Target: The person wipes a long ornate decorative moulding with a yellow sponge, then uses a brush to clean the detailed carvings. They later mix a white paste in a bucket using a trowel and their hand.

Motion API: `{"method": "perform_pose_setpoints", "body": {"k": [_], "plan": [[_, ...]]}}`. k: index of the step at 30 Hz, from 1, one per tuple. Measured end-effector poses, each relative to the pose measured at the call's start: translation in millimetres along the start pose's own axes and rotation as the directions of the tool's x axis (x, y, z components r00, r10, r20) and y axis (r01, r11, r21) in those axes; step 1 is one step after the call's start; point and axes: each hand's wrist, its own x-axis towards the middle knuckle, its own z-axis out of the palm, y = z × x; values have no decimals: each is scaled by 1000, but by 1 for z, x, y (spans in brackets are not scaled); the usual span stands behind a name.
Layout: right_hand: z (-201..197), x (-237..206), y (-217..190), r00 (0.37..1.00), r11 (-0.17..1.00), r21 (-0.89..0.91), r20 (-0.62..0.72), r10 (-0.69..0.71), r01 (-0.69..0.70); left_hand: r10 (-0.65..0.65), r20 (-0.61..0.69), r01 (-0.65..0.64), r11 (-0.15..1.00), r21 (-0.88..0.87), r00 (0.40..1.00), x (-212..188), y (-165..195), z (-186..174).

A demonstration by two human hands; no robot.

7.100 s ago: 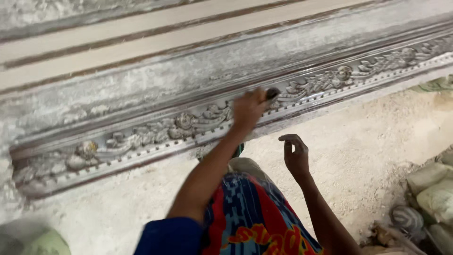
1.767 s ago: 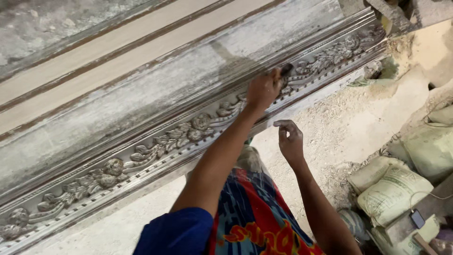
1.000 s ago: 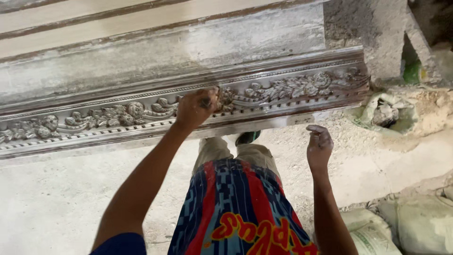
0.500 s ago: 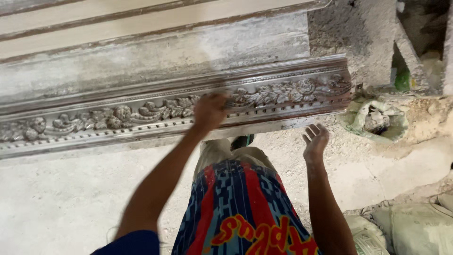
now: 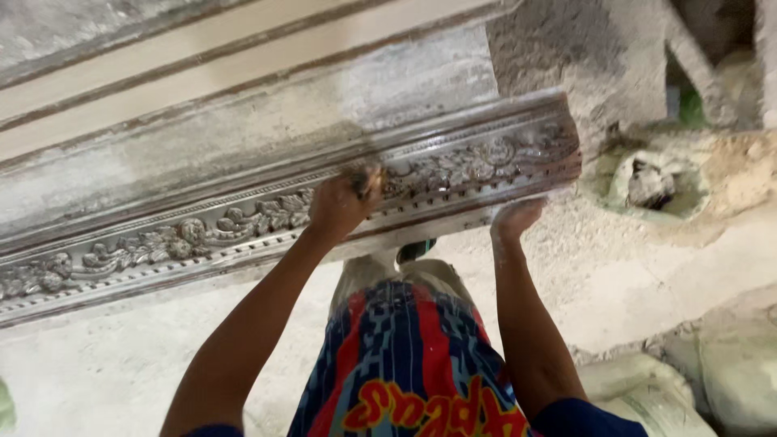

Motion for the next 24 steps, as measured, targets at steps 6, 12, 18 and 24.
{"method": "perform_pose_setpoints", "body": {"k": [6,12,18,24], "plan": [[-7,6,4,914,810,-425,147,-378,404,122,61,-115,987,-111,991,116,103,119],[-12,9,5,968,970,12,65,-241,241,172,-85,-190,922,-336,981,130,124,120],[-20,12,8,989,947,-306,-72,-127,99,236,-9,-229,933,-276,972,33,78,43],[-21,14,4,968,866,-496,-243,-62,-69,218,-48,-223,940,-259,975,102,158,174]]}}
